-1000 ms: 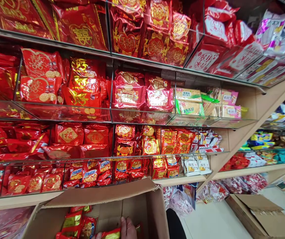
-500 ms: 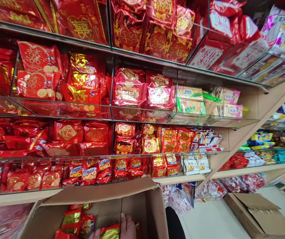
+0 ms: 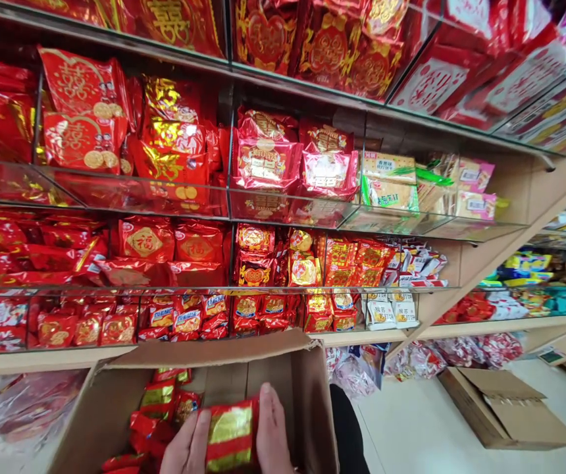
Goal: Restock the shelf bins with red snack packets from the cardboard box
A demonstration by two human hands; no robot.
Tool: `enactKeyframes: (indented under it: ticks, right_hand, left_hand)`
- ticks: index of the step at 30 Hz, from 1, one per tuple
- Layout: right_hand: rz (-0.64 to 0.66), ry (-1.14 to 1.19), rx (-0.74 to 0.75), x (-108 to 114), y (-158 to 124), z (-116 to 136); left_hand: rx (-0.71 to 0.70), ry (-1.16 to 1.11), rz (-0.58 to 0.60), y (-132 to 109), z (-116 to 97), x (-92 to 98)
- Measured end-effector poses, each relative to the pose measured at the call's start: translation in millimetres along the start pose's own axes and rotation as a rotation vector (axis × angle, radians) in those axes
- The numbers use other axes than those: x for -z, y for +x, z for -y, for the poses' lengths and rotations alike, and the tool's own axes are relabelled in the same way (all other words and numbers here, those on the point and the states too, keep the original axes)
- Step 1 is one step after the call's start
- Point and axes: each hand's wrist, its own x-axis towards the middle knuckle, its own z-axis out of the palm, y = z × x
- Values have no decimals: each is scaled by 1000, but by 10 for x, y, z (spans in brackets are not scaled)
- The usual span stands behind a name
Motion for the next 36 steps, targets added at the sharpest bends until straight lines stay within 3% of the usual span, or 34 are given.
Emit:
enactKeyframes:
  ticks: [3,6,12,18,22,24,26,31,34,36]
  right_hand:
    - [95,151,53,109,-120,258]
    - [223,292,39,144,-193,416]
    - [265,410,-20,137,-206,515]
    - [287,368,-4,148,-225,503]
    - [289,345,-92,151,-242,479]
    - [293,306,-80,182,-239,503]
    - [268,220,29,247,-229,557]
    - [160,-49,397,455,-212,704]
    - [222,-183,608,501,-241,709]
    - [281,-242,684,498,-284,686]
  left_hand:
    - [-68,-60,-86,-99,-391,-60]
    - [-76,-133,-126,-135,-567,-147]
    - [-46,-248,-131,-172,-583,-216]
    - [-49,-268,-146,-184,-526,-166]
    - [1,-273,-145,-164,-454,-157]
    - [21,-291,-79,-157,-438,-154]
    - [69,-309,15,-161,-448,-139]
    - [390,-529,305,-242,-612,-69]
    - [479,-759,506,-325,-763,-43]
    - [483,-845,506,-375,-842,-34]
